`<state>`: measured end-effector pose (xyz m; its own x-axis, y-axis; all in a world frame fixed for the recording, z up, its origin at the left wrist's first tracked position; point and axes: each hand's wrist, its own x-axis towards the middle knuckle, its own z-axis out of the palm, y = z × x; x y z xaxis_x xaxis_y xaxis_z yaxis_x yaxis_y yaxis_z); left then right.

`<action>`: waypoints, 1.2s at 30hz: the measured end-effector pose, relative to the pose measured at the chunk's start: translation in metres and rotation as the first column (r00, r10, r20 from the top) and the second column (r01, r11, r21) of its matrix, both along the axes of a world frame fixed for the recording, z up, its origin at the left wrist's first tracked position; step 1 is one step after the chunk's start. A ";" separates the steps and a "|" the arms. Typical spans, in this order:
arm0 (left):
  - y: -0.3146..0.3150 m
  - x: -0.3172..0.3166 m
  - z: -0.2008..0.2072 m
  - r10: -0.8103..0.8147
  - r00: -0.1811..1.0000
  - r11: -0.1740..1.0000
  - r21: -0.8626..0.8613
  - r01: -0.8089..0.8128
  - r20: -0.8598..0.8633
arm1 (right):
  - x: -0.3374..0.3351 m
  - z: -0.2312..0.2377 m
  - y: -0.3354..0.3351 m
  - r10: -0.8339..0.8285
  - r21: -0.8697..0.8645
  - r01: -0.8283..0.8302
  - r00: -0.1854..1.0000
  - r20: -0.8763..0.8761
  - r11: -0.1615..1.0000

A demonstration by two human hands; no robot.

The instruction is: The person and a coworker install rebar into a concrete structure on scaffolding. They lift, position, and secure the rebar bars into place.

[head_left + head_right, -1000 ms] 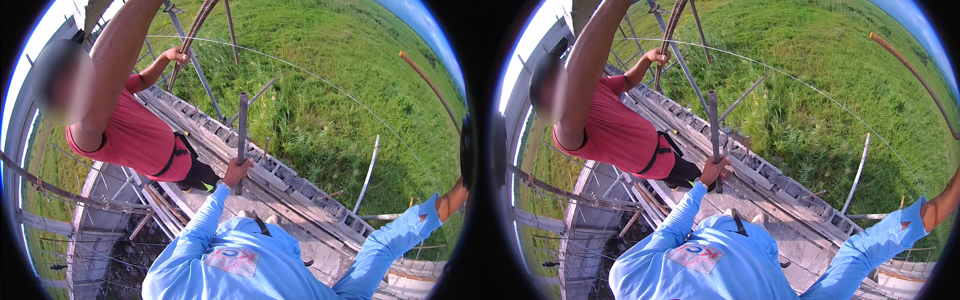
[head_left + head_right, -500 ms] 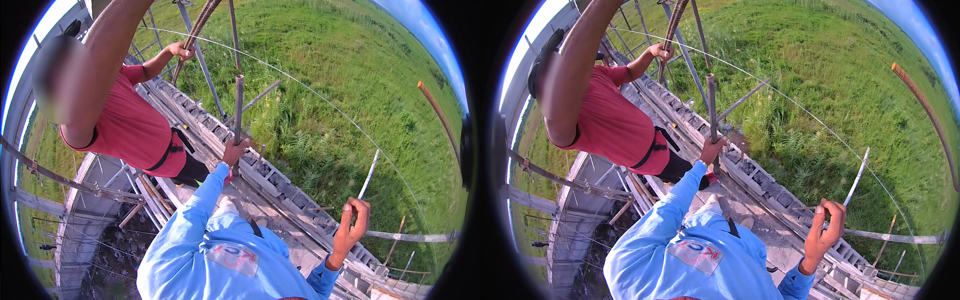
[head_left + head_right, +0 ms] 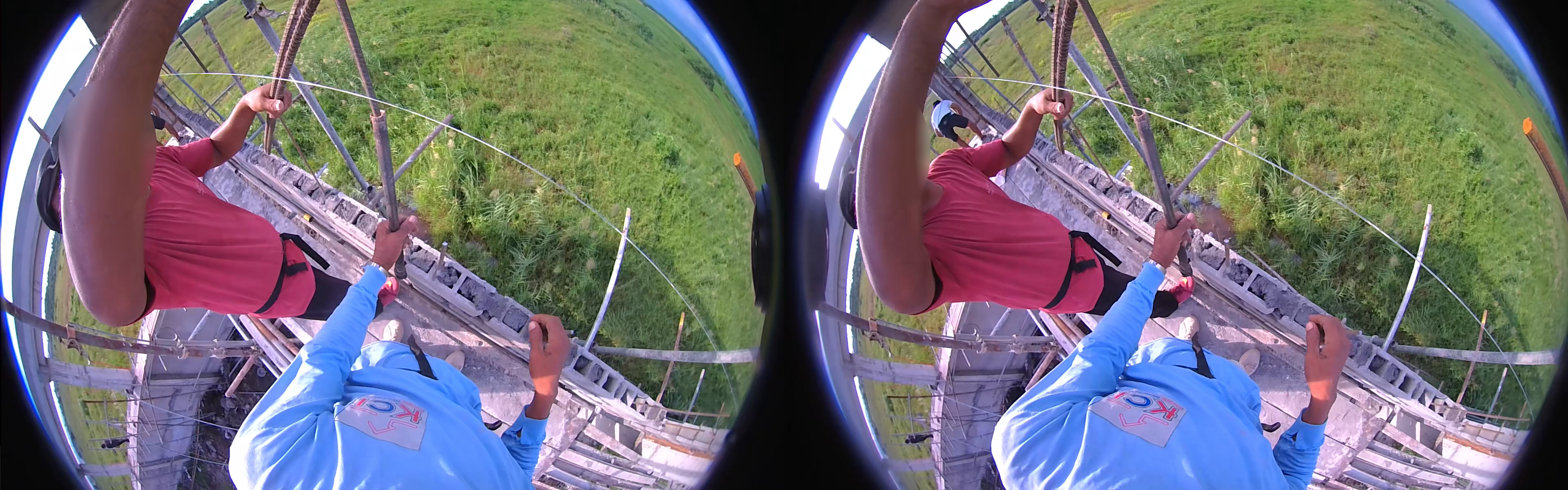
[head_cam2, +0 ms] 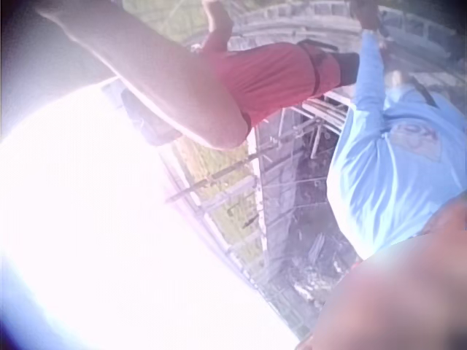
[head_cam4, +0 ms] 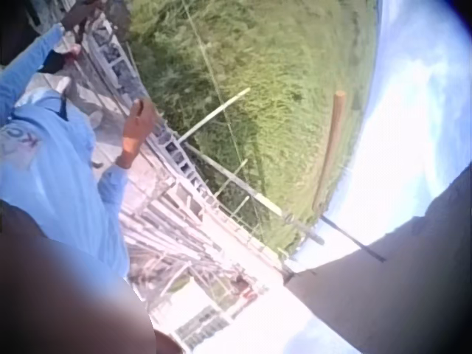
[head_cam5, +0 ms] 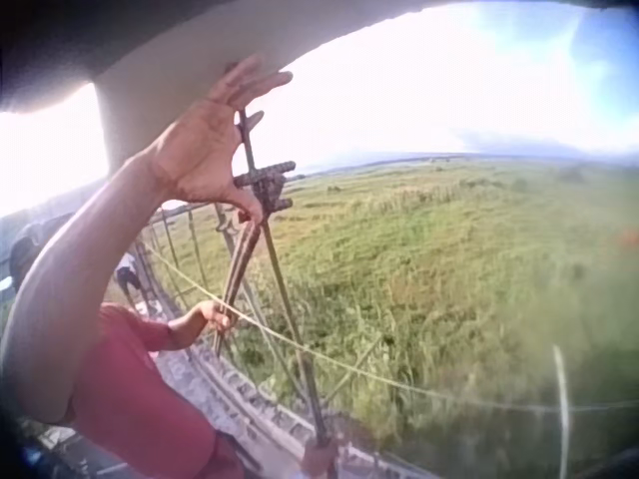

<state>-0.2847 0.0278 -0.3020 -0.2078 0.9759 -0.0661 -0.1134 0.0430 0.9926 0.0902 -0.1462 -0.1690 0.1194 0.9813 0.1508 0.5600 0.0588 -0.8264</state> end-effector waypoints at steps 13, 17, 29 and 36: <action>0.074 -0.004 0.079 -0.076 0.995 0.975 0.204 0.089 -0.068 | -0.065 -0.048 0.056 0.281 -0.005 -0.284 0.952 -0.119 0.959; 0.073 -0.001 0.116 -0.136 0.990 0.973 0.182 0.141 -0.039 | -0.074 -0.055 0.058 0.393 -0.050 -0.402 0.911 -0.128 0.914; 0.056 0.005 0.167 -0.082 0.995 0.971 0.219 0.093 -0.059 | -0.073 -0.058 0.062 0.472 -0.161 -0.484 0.875 -0.108 0.860; 0.056 0.005 0.177 -0.018 0.996 0.967 0.253 0.040 -0.090 | -0.071 -0.054 0.056 0.513 -0.123 -0.521 0.854 -0.091 0.845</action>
